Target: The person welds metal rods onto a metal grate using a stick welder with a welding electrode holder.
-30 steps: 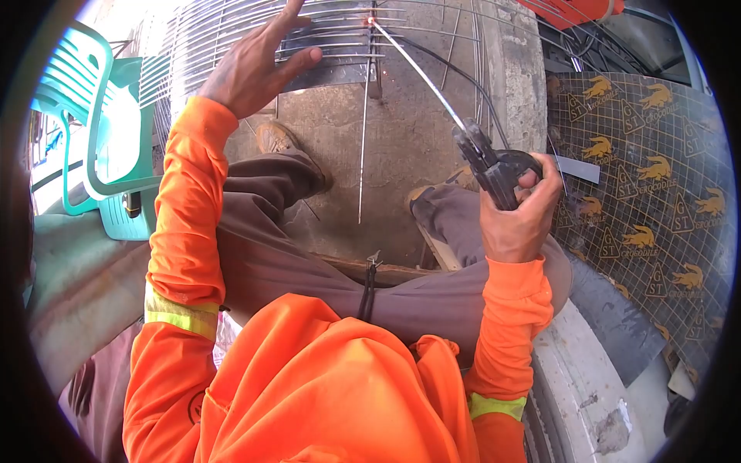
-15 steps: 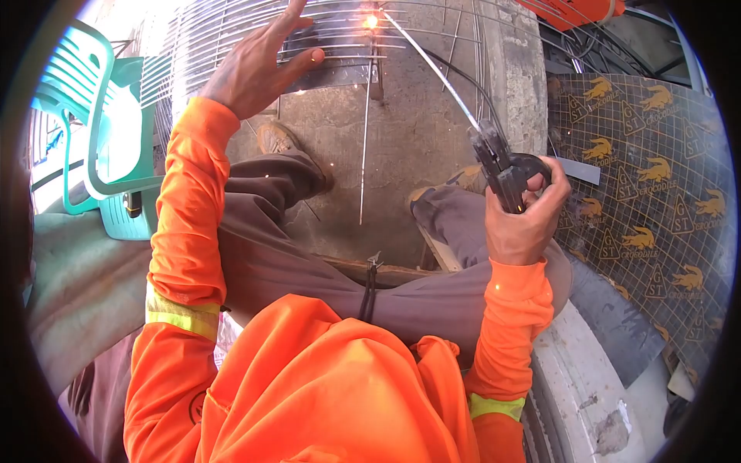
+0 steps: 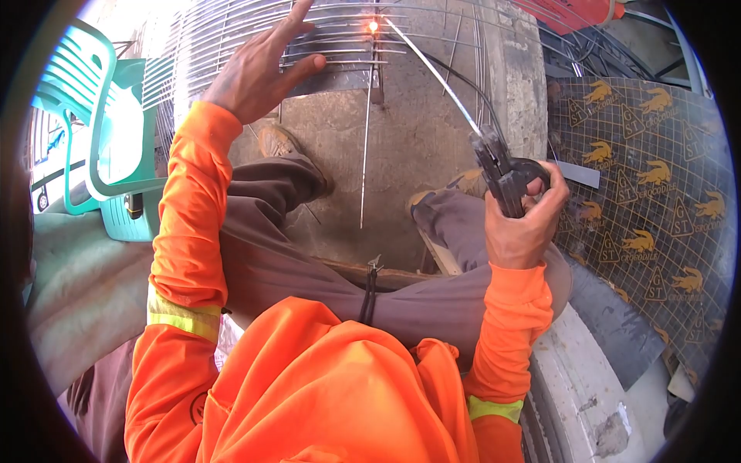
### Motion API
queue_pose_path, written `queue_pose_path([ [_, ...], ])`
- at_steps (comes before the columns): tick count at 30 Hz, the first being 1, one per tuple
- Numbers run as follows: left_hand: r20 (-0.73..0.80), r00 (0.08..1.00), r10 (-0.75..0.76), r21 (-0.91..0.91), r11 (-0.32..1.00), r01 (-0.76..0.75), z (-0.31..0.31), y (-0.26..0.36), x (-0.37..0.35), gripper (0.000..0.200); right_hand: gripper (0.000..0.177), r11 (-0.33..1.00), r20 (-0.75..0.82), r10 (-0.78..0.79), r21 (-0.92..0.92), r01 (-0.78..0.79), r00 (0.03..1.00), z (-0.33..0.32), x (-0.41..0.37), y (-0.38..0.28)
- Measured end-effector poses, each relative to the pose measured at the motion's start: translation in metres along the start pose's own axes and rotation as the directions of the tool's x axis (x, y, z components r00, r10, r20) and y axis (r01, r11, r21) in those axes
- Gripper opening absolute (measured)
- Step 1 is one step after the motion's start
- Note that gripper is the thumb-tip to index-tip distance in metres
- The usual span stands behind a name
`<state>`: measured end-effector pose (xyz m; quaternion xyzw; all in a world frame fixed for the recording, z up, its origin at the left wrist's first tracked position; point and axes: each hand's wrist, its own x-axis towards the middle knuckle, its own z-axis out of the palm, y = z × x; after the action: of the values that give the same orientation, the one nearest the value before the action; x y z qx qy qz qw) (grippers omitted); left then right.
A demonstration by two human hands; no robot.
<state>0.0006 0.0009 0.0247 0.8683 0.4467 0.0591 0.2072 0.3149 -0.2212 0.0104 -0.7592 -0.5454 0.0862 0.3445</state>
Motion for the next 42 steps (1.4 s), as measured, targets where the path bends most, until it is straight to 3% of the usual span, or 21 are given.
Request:
queue_pose_path([
  [1, -0.077, 0.996, 0.045, 0.050, 0.998, -0.041, 0.005, -0.002, -0.001, 0.072, 0.065, 1.000, -0.001, -0.001, 0.001, 0.001, 1.000, 0.000, 0.000, 0.000],
  [4, -0.212, 0.974, 0.083, 0.101, 0.993, -0.062, 0.023, -0.009, -0.002, 0.079, 0.065, 1.000, -0.003, -0.003, 0.000, 0.003, 1.000, 0.000, 0.000, 0.001],
  [13, -0.203, 0.977, 0.068, 0.054, 0.997, -0.058, 0.020, -0.011, 0.001, 0.070, 0.066, 0.998, -0.008, 0.054, 0.019, -0.054, 0.998, -0.003, 0.000, -0.001],
  [18, -0.229, 0.973, 0.011, 0.105, 0.994, 0.014, 0.019, -0.012, 0.002, 0.060, 0.064, 0.969, 0.017, 0.173, 0.177, -0.174, 0.985, -0.004, 0.000, 0.000],
  [22, -0.290, 0.956, 0.046, 0.131, 0.991, -0.008, 0.028, -0.016, 0.004, 0.056, 0.063, 0.982, -0.003, 0.148, 0.117, -0.147, 0.989, -0.007, 0.003, 0.001],
  [24, -0.271, 0.962, 0.042, 0.128, 0.992, -0.008, 0.026, -0.014, 0.005, 0.055, 0.062, 0.940, 0.023, 0.244, 0.240, -0.242, 0.970, -0.007, 0.002, 0.007],
  [28, -0.241, 0.969, 0.052, 0.208, 0.978, -0.001, 0.025, -0.009, 0.005, 0.053, 0.061, 0.946, 0.015, 0.237, 0.223, -0.234, 0.971, -0.007, 0.006, 0.006],
  [33, -0.203, 0.979, -0.010, 0.155, 0.987, 0.042, 0.022, -0.007, 0.005, 0.053, 0.060, 0.934, 0.053, 0.268, 0.230, -0.273, 0.962, -0.008, 0.007, 0.008],
  [42, -0.193, 0.980, 0.037, 0.196, 0.981, 0.002, 0.019, -0.005, 0.003, 0.052, 0.060, 0.947, 0.068, 0.258, 0.177, -0.267, 0.964, -0.010, 0.011, 0.001],
])
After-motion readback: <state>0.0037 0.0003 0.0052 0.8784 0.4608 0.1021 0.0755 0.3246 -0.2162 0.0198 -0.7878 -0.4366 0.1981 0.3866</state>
